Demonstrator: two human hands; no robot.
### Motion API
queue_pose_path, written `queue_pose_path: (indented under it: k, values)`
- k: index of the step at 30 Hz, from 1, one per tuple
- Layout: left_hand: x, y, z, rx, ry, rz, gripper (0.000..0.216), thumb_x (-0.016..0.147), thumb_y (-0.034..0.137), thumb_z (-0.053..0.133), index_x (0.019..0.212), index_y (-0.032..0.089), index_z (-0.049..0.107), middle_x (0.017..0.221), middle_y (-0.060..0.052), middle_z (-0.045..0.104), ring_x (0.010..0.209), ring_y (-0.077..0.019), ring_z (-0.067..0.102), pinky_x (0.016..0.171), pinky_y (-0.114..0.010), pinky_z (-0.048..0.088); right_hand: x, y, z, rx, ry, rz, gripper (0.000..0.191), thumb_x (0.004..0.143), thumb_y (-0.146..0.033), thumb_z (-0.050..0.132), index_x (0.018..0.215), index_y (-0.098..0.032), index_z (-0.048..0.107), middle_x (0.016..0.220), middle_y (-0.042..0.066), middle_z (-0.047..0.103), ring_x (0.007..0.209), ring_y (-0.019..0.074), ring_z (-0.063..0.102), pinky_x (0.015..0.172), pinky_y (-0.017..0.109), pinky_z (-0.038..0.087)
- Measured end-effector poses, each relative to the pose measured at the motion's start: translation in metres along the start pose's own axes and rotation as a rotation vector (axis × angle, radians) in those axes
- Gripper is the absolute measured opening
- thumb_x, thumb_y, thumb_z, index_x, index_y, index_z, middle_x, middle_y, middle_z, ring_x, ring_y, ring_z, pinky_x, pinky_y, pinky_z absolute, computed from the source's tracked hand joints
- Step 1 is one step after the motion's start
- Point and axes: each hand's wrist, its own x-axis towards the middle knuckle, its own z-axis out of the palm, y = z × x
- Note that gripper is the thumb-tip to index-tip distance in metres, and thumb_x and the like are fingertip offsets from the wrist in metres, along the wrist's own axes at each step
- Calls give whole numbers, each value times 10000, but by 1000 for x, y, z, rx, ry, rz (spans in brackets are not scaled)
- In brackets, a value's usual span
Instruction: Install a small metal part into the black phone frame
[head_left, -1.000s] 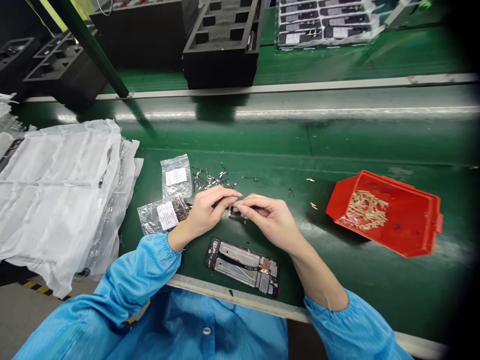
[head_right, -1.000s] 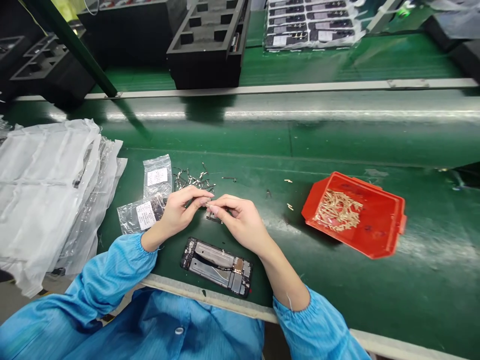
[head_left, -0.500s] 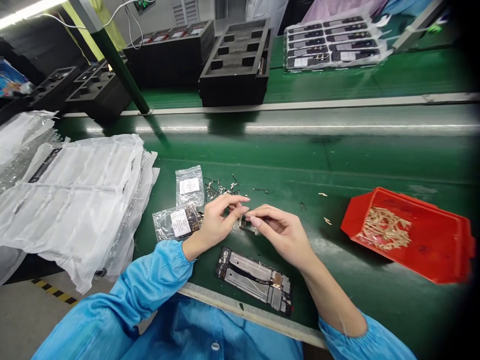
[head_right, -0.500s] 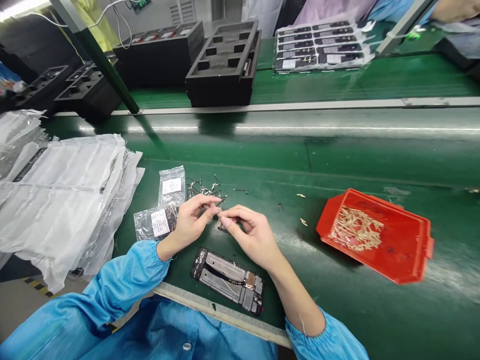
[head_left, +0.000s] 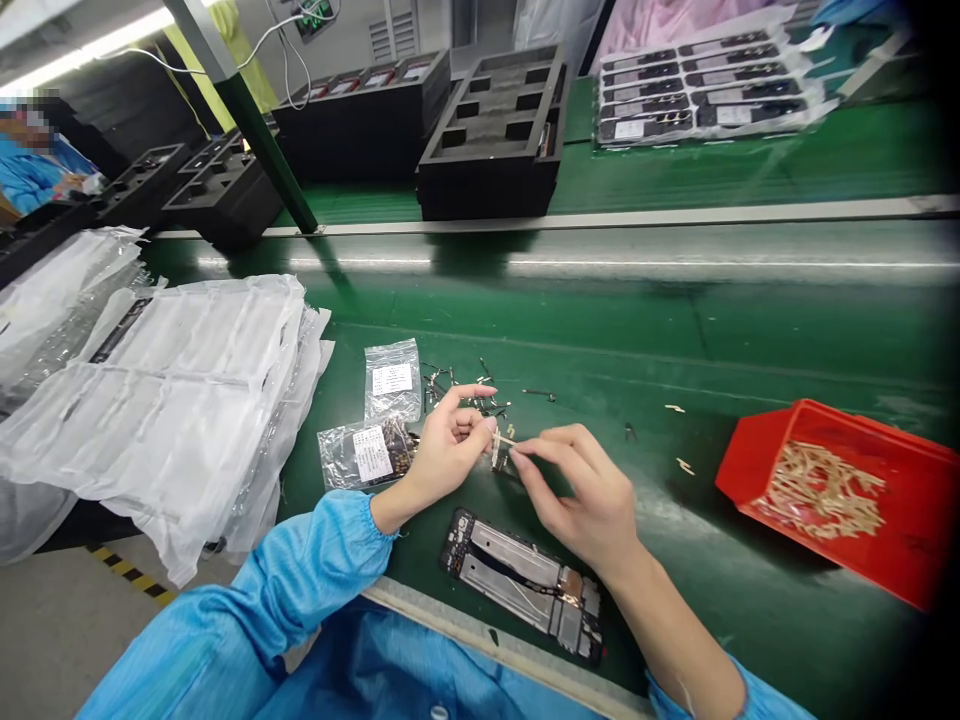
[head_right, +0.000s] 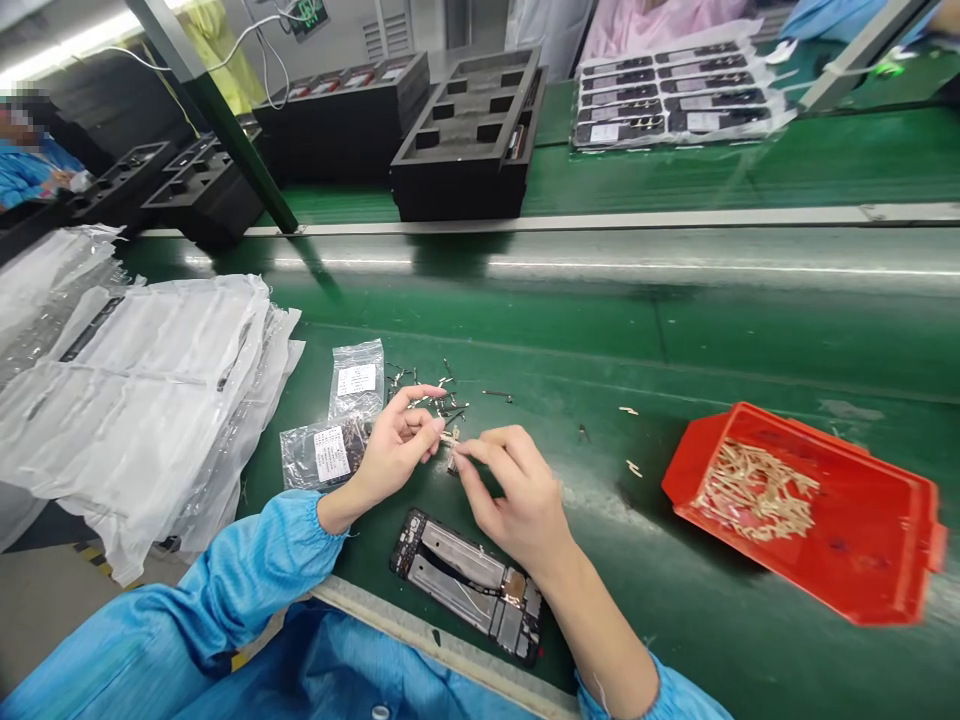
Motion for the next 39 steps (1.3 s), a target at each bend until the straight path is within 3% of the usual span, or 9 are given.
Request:
queue_pose_path:
  k: [2,4,11,17,22,26,29,32,39]
  values:
    - [1,1,-1,-14,-48,-26,495,998,465,748,1343,149,588,642,77,553,560,-84,502,586,-202,421,0,0,0,-88,-42,-144,67,1025,-234,734,1056,-252,790,933,47,716,858,190,665,797,324,544]
    - [1,0,-3,7,-89,0,464,1025,482,711,1333,150,609,672,59,570,592,-92,526,609,-211,438,1,0,0,-97,-71,-155,99,1051,-193,696,1062,-250,775,931,30,712,832,164,663,763,296,532]
    - [3,-8,-12,249,-65,213,395,1077,444,657,1371,180,660,750,22,615,677,-117,592,645,-232,436,6,-2,-10,240,-287,198,213,1089,-404,676,1070,-260,832,920,40,697,780,166,642,661,281,504]
    - [6,-7,-13,310,-29,299,344,1076,377,662,1348,166,660,743,28,624,657,-105,564,612,-224,396,5,2,-9,252,-257,255,253,1024,-498,764,1050,-263,854,875,50,683,768,183,620,685,313,497]
    - [6,-9,-12,321,-25,356,395,1074,372,666,1409,163,638,767,14,679,669,-112,611,662,-225,479,4,1,-5,276,-246,267,256,1010,-501,783,999,-254,850,851,50,673,753,180,605,668,303,495]
    - [-1,-10,-7,348,-33,383,295,1112,353,586,1274,185,767,1055,-95,820,956,-183,774,911,-318,614,5,-5,1,317,-151,216,259,1016,-488,773,955,-240,817,864,51,699,746,181,646,642,293,534]
    - [-10,-8,2,230,-154,305,362,1128,380,536,1325,204,784,1370,-132,780,1282,-253,749,1162,-433,577,5,-5,2,251,-39,153,243,1035,-464,747,955,-239,791,902,61,718,801,202,679,693,321,569]
    - [-19,-6,12,-48,-238,84,536,1040,467,711,1497,189,686,1528,-164,683,1354,-299,721,1210,-469,561,3,-4,1,157,18,107,209,1035,-434,742,972,-241,791,923,71,720,836,217,684,728,351,571]
    - [-19,-11,25,-346,-29,-148,475,939,538,831,1172,125,808,1134,-156,835,1016,-253,817,1004,-422,658,-21,-23,-16,-196,94,23,167,1068,-311,658,998,-231,788,877,50,717,755,190,662,675,333,544]
